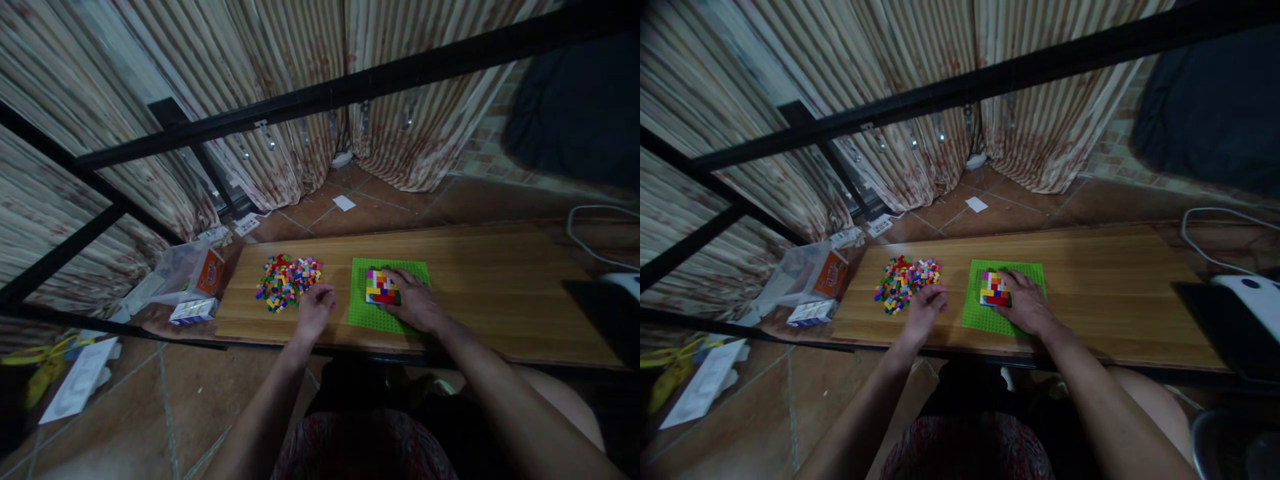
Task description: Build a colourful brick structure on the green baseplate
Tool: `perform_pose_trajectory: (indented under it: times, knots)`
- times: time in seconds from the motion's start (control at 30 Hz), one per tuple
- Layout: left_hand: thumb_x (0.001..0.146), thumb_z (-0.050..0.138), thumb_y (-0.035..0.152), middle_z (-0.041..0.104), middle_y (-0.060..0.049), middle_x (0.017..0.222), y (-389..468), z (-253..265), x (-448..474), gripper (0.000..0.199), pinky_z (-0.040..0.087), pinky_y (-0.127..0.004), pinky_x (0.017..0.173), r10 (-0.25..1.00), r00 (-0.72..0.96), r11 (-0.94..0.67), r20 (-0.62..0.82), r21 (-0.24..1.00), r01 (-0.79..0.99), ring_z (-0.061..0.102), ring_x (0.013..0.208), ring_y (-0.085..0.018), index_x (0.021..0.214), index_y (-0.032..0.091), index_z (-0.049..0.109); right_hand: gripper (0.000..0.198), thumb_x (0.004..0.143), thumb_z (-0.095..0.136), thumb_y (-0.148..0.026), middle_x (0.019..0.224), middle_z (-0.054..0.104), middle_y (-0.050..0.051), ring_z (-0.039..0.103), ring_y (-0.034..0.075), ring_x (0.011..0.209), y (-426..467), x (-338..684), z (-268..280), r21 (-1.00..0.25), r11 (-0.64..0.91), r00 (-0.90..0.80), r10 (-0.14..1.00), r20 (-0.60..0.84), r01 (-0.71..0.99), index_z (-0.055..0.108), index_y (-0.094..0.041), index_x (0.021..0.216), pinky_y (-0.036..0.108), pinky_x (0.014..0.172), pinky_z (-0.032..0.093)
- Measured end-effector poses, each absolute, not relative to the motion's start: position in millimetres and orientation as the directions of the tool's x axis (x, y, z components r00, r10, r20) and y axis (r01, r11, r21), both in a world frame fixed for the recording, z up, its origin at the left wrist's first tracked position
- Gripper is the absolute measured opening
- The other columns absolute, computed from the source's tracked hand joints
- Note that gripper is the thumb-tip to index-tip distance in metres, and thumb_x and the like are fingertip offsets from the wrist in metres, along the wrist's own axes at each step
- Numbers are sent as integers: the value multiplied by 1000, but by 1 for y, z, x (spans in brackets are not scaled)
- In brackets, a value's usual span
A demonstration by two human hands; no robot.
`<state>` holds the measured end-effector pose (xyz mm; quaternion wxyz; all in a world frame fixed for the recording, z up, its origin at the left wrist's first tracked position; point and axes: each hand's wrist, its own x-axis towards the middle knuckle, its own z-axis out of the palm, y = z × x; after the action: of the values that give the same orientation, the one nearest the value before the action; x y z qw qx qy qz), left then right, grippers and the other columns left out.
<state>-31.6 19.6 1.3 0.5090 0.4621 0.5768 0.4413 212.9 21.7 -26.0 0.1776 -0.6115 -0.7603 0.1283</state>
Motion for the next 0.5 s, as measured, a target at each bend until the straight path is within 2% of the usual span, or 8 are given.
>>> perform_pose_trajectory:
  times: [0.23,0.3,0.4,0.5]
  knots:
    - [74,57,25,65,-1,77,-2,-4,-113,14,49,-24,64,964,-262,158,-53,905,396,59,66,-11,83,16,62,73,74,63,-45,136,48,10,51,34,119,23,215,-32,-403,222,-182,974,136,888,38,-30,141,50,95,44]
    - [75,55,23,68,-2,82,-3,-7,-116,15,49,-25,68,967,-253,146,-19,856,495,60,69,-12,85,17,64,74,73,64,-45,136,48,10,51,35,118,22,215,-32,-396,224,-185,973,136,890,38,-30,141,51,95,44]
    - [79,52,20,69,-2,88,-1,-9,-109,15,49,-27,76,986,-150,42,72,765,642,62,78,-14,85,18,66,75,73,64,-45,136,48,10,50,35,119,22,215,-32,-386,223,-186,974,133,895,37,-30,142,52,94,45]
    - [82,49,18,67,-3,87,2,-8,-103,18,48,-29,81,991,-77,-21,111,685,728,62,83,-15,81,19,66,76,73,63,-46,137,48,11,50,35,120,22,215,-31,-380,215,-182,976,121,900,36,-29,142,52,94,45]
